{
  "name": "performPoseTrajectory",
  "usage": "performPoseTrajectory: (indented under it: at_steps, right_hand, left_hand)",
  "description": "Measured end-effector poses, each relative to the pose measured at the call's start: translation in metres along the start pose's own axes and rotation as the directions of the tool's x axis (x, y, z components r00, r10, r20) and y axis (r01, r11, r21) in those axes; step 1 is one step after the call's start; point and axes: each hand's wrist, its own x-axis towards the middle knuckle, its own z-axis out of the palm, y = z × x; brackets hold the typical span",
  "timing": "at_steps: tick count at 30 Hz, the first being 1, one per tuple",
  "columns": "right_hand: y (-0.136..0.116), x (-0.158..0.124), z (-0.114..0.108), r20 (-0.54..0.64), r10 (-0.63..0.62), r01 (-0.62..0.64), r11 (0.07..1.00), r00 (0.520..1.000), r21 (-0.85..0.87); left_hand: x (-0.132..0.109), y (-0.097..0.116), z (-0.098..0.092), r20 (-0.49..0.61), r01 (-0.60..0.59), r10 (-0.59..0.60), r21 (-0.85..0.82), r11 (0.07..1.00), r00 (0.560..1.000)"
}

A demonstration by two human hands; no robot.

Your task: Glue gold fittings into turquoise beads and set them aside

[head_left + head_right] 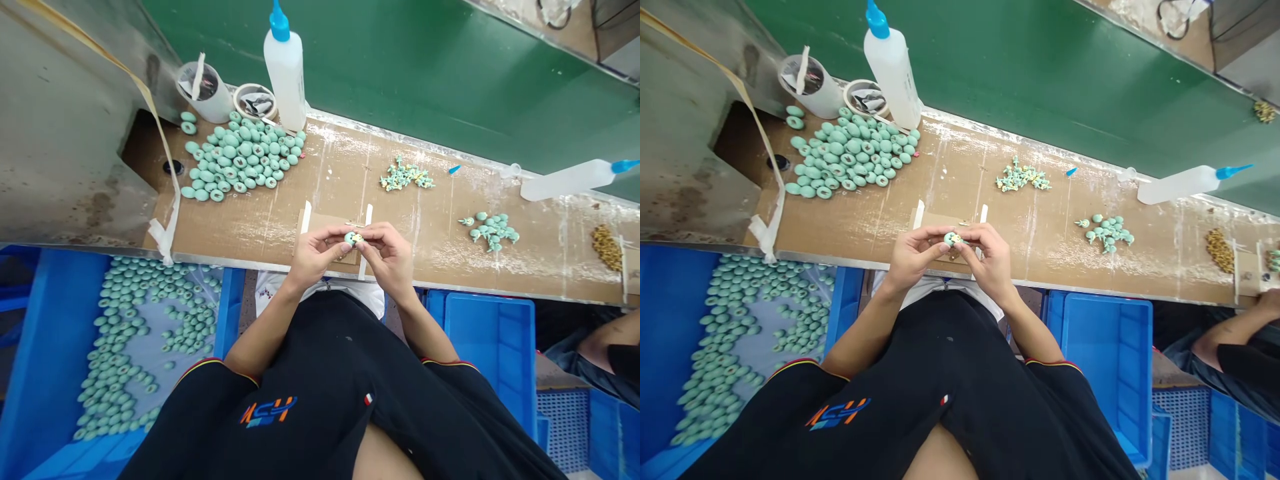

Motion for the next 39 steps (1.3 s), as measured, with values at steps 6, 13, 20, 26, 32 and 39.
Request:
performPoseTrajectory:
  at_steps: [6, 13, 20, 26, 32, 39]
  right_hand:
    - [0.002, 0.0, -0.003, 0.037, 0.023, -0.023, 1.0, 0.999, -0.01]
    - [0.002, -0.003, -0.002, 0.013, 0.045, -0.046, 0.996, 0.999, 0.082]
    - [-0.008, -0.005, -0.003, -0.036, 0.012, -0.008, 0.993, 0.999, 0.118]
    - [-0.013, -0.002, -0.008, 0.097, 0.016, -0.016, 1.0, 0.995, 0.003]
    - [-0.011, 0.001, -0.008, 0.141, -0.048, 0.05, 0.999, 0.989, -0.014]
    - [-0.01, 0.007, -0.011, 0.136, -0.039, 0.042, 0.999, 0.99, -0.018]
  left_hand:
    - [-0.001, 0.002, -0.003, 0.062, -0.072, 0.067, 0.079, 0.994, 0.996]
    - [0.0, 0.01, -0.007, 0.114, -0.121, 0.107, 0.125, 0.985, 0.988]
    - [-0.003, 0.023, -0.003, 0.114, -0.086, 0.077, 0.072, 0.994, 0.99]
    - [-0.004, 0.028, -0.009, 0.149, -0.103, 0.072, 0.214, 0.971, 0.986]
    - [-0.006, 0.031, -0.011, 0.184, -0.145, 0.097, 0.267, 0.953, 0.978]
    - [-0.004, 0.033, -0.006, 0.097, -0.13, 0.112, 0.216, 0.968, 0.989]
